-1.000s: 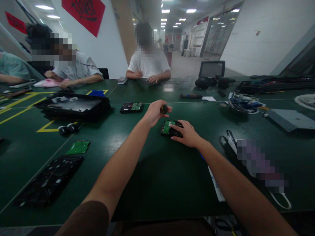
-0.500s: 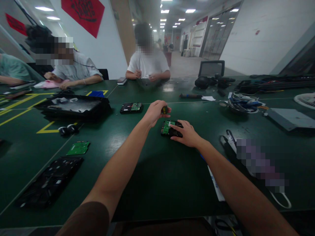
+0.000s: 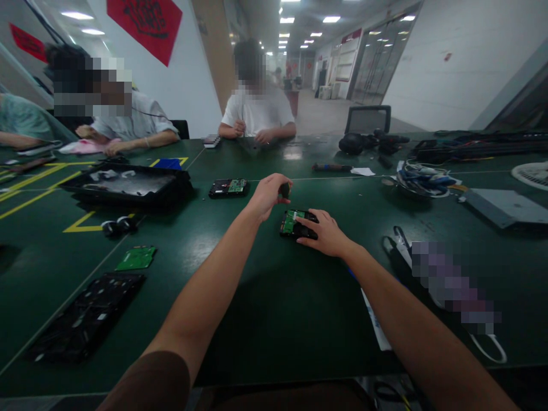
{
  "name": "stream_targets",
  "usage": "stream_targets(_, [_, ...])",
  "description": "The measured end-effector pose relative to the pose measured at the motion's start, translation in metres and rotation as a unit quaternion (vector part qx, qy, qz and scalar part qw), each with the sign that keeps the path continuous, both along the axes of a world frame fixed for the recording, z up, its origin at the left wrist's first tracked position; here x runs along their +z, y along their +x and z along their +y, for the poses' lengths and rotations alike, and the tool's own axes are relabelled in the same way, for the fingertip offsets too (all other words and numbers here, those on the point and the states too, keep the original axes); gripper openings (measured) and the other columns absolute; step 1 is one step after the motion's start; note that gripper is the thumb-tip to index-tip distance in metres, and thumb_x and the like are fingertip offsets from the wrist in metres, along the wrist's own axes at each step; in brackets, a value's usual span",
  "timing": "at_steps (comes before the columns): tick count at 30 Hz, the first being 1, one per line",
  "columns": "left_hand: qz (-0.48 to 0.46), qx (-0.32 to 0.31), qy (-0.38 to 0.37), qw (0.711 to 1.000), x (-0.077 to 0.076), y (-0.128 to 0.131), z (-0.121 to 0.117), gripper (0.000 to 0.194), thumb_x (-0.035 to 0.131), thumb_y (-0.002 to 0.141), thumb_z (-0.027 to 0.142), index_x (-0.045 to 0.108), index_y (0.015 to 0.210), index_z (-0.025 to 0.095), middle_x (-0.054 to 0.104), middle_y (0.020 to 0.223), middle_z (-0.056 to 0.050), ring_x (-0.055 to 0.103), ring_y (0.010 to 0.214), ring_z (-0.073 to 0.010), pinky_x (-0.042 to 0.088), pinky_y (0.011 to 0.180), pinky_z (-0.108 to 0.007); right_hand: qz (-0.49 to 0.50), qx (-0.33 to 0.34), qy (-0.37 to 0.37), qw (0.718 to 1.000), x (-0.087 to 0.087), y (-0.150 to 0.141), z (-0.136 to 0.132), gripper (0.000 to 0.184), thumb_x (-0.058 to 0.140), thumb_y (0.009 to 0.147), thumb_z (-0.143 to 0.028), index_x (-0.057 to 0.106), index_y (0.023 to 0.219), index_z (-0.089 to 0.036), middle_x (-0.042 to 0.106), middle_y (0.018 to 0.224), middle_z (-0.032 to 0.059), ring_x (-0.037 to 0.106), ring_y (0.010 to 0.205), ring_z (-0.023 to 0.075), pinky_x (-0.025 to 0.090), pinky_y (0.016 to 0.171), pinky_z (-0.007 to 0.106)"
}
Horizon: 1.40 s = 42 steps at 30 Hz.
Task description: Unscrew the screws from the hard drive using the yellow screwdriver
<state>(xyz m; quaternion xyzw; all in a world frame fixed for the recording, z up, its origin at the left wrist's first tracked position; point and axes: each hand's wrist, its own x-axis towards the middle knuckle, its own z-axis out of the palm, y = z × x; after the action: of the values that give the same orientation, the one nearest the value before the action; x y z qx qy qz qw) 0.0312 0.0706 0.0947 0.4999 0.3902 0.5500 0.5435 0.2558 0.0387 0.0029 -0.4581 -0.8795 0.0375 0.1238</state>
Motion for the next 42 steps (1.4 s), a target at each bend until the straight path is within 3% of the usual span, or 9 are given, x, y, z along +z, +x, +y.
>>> stream_targets(6, [-0.022,-0.056,-0.037,0.997,0.0019,-0.0026,-0.0011,0.02,0.063,0.082,0.033,0.067,0.091,0.016,0.07,0.086,-0.01,0.068,0.082,-0.0203,0.056,0.064,-0.03,0.0,0.001,0.007,1.0,-0.0008,0.0004,0.0001,0.073,0.055,0.09,-0.074,0.043,0.155,-0.042,0.035,0.16,0.0118,0.03,0.147,0.0417,0.033,0.114,0.066])
stream_targets(9, [-0.027,-0.026,-0.037,0.999,0.0008,-0.0013,0.0001,0.016,0.062,0.081,0.031,0.064,0.088,0.017,0.071,0.086,-0.01,0.068,0.081,-0.0208,0.057,0.066,-0.032,0.0,0.004,0.005,1.0,-0.0014,0.0007,0.0007,0.074,0.055,0.09,-0.074,0.044,0.155,-0.042,0.035,0.16,0.0124,0.03,0.148,0.0426,0.033,0.114,0.066])
stream_targets(14, [0.042,0.019,0.028,0.999,0.0011,-0.0024,-0.0002,0.017,0.062,0.08,0.032,0.068,0.079,0.016,0.067,0.09,-0.01,0.063,0.081,-0.0184,0.053,0.058,-0.026,-0.001,0.002,0.001,1.0,-0.0016,0.0003,0.0016,0.074,0.055,0.09,-0.075,0.043,0.155,-0.042,0.034,0.16,0.0125,0.029,0.148,0.0422,0.033,0.114,0.066])
stream_targets(20, [-0.015,-0.055,-0.038,0.998,0.0034,-0.0002,-0.0036,0.017,0.065,0.081,0.032,0.065,0.087,0.016,0.069,0.085,-0.01,0.067,0.082,-0.0204,0.059,0.068,-0.033,0.001,0.003,0.008,1.0,-0.0026,0.0005,0.0016,0.073,0.056,0.09,-0.073,0.044,0.155,-0.042,0.035,0.161,0.0113,0.03,0.148,0.0413,0.034,0.114,0.065])
stream_targets(22, [-0.034,-0.054,-0.049,0.997,0.0029,-0.0002,-0.0024,0.016,0.065,0.08,0.031,0.064,0.086,0.016,0.069,0.087,-0.01,0.067,0.083,-0.02,0.059,0.07,-0.033,0.001,0.001,0.009,1.0,-0.0025,0.0006,0.0015,0.072,0.056,0.09,-0.073,0.045,0.155,-0.043,0.035,0.161,0.011,0.03,0.148,0.0412,0.033,0.115,0.065])
stream_targets(26, [0.008,-0.01,-0.002,1.0,0.0026,-0.0034,-0.0009,0.015,0.065,0.079,0.031,0.068,0.081,0.016,0.067,0.087,-0.008,0.063,0.079,-0.0176,0.055,0.062,-0.027,-0.001,0.0,0.001,1.0,-0.0017,0.0005,0.0012,0.074,0.055,0.09,-0.074,0.043,0.156,-0.043,0.034,0.161,0.0108,0.03,0.148,0.0416,0.033,0.115,0.066])
stream_targets(32, [-0.033,-0.072,-0.046,0.996,0.0031,-0.0037,-0.0022,0.019,0.065,0.082,0.032,0.066,0.09,0.016,0.07,0.089,-0.011,0.067,0.084,-0.0204,0.057,0.066,-0.031,0.001,0.0,0.002,1.0,-0.0017,0.0006,0.0008,0.073,0.055,0.09,-0.074,0.044,0.155,-0.043,0.034,0.161,0.0102,0.029,0.148,0.0415,0.032,0.115,0.066])
stream_targets(38, [-0.019,0.003,-0.007,1.0,-0.0018,-0.0032,0.0031,0.014,0.068,0.078,0.029,0.065,0.084,0.017,0.068,0.09,-0.008,0.064,0.079,-0.0169,0.056,0.062,-0.027,0.001,0.001,0.002,1.0,-0.0012,0.0004,0.0009,0.075,0.056,0.09,-0.074,0.043,0.156,-0.041,0.034,0.16,0.012,0.03,0.147,0.0419,0.032,0.115,0.066])
stream_targets(42, [0.005,-0.019,-0.002,1.0,0.0001,-0.0047,0.001,0.016,0.067,0.08,0.031,0.068,0.086,0.016,0.069,0.089,-0.009,0.064,0.079,-0.0171,0.055,0.061,-0.027,0.0,-0.002,0.004,1.0,-0.0012,0.0008,0.0004,0.074,0.055,0.09,-0.074,0.043,0.155,-0.042,0.034,0.159,0.0115,0.03,0.147,0.0408,0.032,0.115,0.066])
